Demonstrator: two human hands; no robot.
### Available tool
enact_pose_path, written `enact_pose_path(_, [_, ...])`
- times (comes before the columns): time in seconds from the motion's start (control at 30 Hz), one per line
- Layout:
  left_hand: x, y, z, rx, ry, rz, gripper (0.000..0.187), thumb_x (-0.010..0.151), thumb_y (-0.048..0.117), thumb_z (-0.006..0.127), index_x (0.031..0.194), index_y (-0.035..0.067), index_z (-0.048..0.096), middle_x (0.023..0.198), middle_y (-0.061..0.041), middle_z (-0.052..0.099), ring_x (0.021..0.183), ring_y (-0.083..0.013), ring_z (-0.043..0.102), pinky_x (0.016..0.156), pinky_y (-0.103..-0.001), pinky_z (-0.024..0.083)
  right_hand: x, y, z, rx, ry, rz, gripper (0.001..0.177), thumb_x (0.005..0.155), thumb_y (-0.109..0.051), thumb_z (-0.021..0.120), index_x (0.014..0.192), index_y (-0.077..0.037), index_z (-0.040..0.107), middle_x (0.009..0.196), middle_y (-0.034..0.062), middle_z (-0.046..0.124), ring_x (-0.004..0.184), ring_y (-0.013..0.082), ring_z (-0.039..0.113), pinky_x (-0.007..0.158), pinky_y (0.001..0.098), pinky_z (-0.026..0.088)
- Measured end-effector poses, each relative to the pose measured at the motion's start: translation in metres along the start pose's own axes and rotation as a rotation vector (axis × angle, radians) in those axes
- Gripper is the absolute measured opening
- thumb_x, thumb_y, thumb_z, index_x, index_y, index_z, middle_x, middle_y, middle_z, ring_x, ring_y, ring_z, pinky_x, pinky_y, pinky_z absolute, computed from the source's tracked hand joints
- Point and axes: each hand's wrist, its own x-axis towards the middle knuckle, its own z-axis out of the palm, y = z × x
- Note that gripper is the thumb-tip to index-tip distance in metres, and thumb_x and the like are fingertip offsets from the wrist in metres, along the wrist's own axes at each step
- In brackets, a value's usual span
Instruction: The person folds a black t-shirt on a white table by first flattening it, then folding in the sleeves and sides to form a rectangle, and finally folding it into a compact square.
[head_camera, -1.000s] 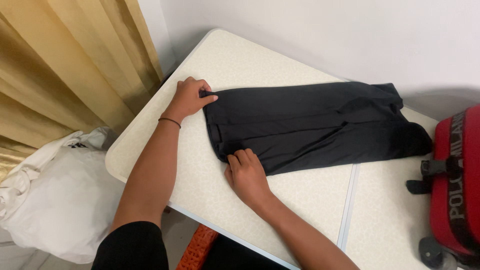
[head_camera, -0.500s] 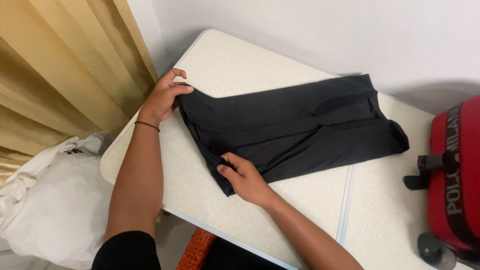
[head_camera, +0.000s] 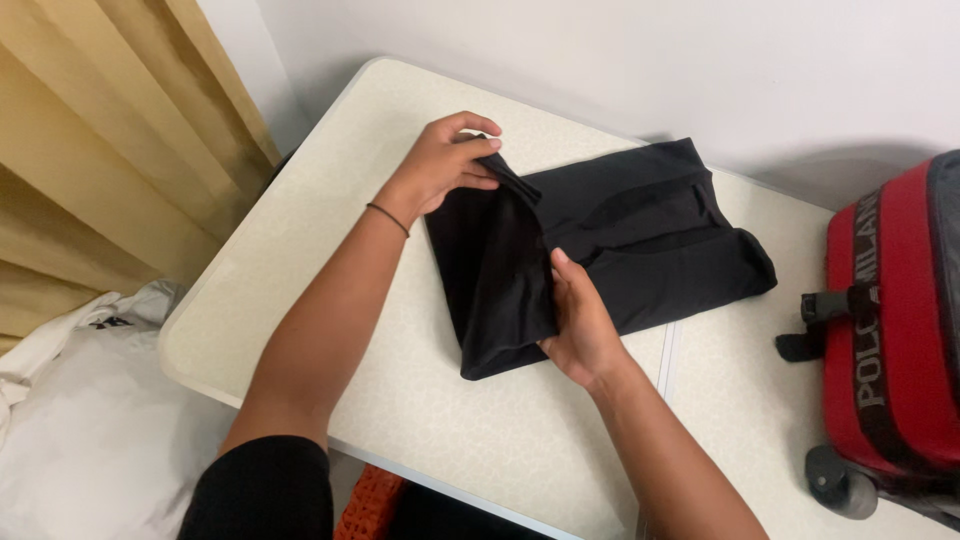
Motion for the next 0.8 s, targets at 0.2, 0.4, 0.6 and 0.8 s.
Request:
enact_pose_path(0.2, [0.044,-0.039,0.045,0.142,0.037,-0.077,0.021,0.092,0.01,0.067,0.107,-0.005,0.069,0.11,-0.023,0.07,0.08,-0.0291,0.08,0.069,-0.032,0.064,0.011,-0.015,-0.043,-0.242,0.042,-0.105,0.04,0.094,-0.021,0.063,0.126,0.003,0.064,0.108,0.015,0.073,0.098,0.0232,0.071,0.089,0.0378,0.057])
enact_pose_path(0.4, [0.063,-0.064,0.052,0.174,0.062,-0.137,0.023,0.091,0.008,0.066,0.108,-0.006,0.069,0.114,-0.024,0.071,0.078,-0.0282,0.08,0.067,-0.031,0.067,0.032,-0.009,-0.082,-0.352,0.144,-0.077,0.033,0.097,-0.013,0.061,0.123,0.006,0.065,0.106,0.0172,0.072,0.096,0.0234,0.069,0.09,0.0373,0.055])
enact_pose_path(0.6, [0.061,-0.063,0.061,0.271,0.07,-0.153,0.034,0.091,0.013,0.067,0.122,-0.001,0.066,0.109,-0.022,0.073,0.076,-0.0239,0.08,0.066,-0.03,0.067,0.035,-0.004,-0.096,-0.398,0.136,-0.062,0.036,0.095,-0.012,0.062,0.123,0.009,0.064,0.11,0.0186,0.074,0.105,0.0232,0.07,0.096,0.0343,0.053])
enact_pose_path(0.8, [0.053,-0.054,0.066,0.329,0.072,-0.198,0.056,0.095,0.028,0.067,0.144,0.006,0.05,0.104,-0.018,0.073,0.072,-0.0195,0.076,0.062,-0.028,0.065,0.027,-0.006,-0.092,-0.591,0.262,-0.054,0.037,0.097,-0.021,0.065,0.111,0.012,0.072,0.087,0.0192,0.074,0.076,0.025,0.071,0.073,0.0336,0.058])
